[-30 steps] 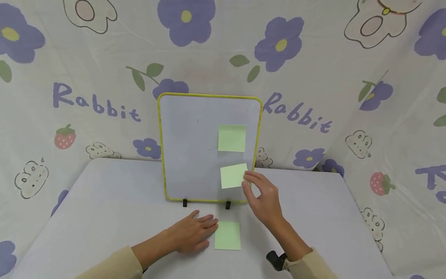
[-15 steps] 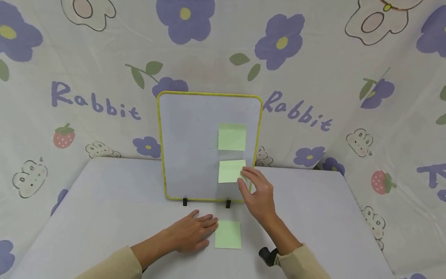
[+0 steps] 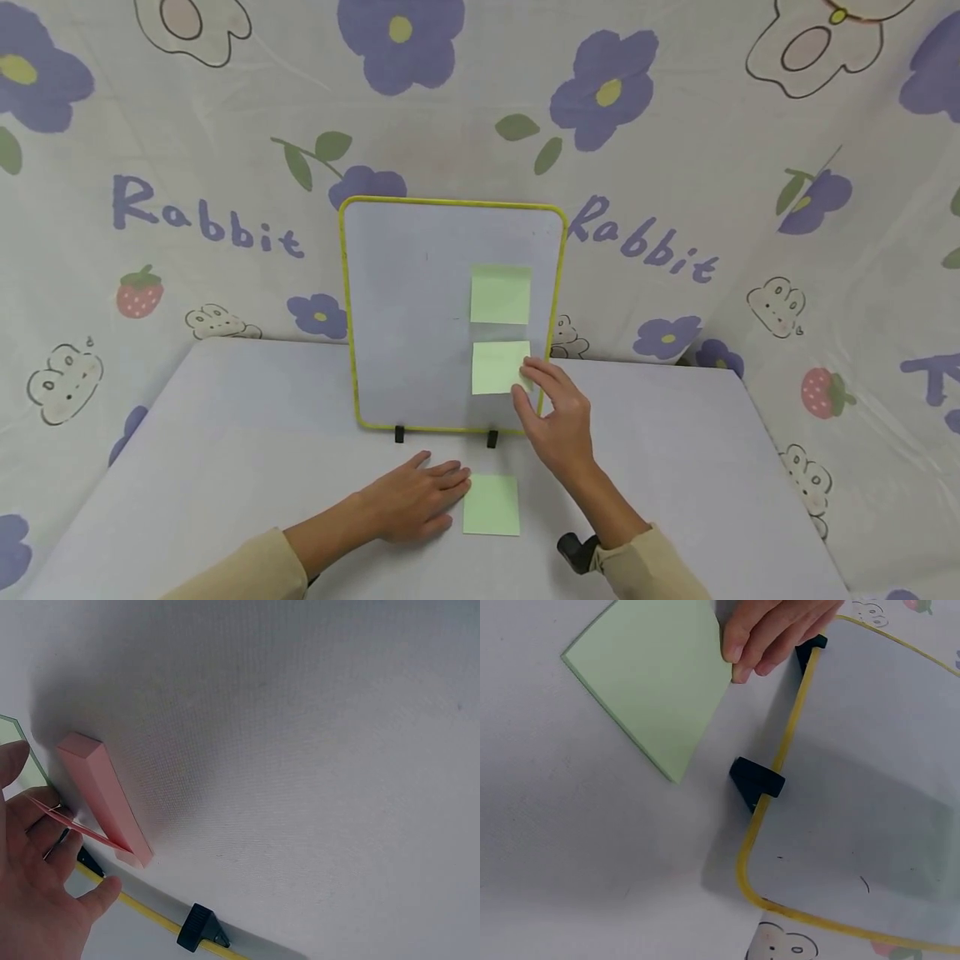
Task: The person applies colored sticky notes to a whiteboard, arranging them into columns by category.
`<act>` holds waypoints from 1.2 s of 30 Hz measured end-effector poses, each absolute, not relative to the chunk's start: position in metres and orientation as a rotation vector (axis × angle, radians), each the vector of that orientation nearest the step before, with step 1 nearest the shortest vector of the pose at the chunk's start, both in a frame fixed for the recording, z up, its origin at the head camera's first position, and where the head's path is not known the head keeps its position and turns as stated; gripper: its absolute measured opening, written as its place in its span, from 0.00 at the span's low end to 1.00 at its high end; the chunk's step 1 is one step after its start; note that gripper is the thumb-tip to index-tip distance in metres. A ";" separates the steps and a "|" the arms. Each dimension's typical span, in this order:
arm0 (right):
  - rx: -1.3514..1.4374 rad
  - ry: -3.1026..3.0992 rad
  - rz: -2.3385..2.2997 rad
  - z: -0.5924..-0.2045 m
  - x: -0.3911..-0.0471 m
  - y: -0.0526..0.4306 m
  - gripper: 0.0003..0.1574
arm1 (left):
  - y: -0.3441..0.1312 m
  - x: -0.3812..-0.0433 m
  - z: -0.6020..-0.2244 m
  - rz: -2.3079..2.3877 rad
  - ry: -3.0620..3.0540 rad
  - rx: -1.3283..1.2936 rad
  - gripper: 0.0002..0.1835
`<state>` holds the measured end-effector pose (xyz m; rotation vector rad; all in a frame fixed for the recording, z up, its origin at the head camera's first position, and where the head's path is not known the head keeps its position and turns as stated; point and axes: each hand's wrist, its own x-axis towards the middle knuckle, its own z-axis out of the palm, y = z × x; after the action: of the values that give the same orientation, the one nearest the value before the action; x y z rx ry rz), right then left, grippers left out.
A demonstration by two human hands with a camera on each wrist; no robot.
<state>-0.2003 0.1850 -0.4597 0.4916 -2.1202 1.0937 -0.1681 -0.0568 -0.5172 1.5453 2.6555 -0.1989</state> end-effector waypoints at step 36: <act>0.489 -2.255 1.035 -0.481 -0.211 0.186 0.18 | -0.053 -0.170 -0.517 -0.162 2.649 1.519 0.27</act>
<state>-0.2115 0.1861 -0.4811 0.4892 -2.2554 1.0350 -0.1698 -0.0530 -0.5171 1.5194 2.6489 -0.1625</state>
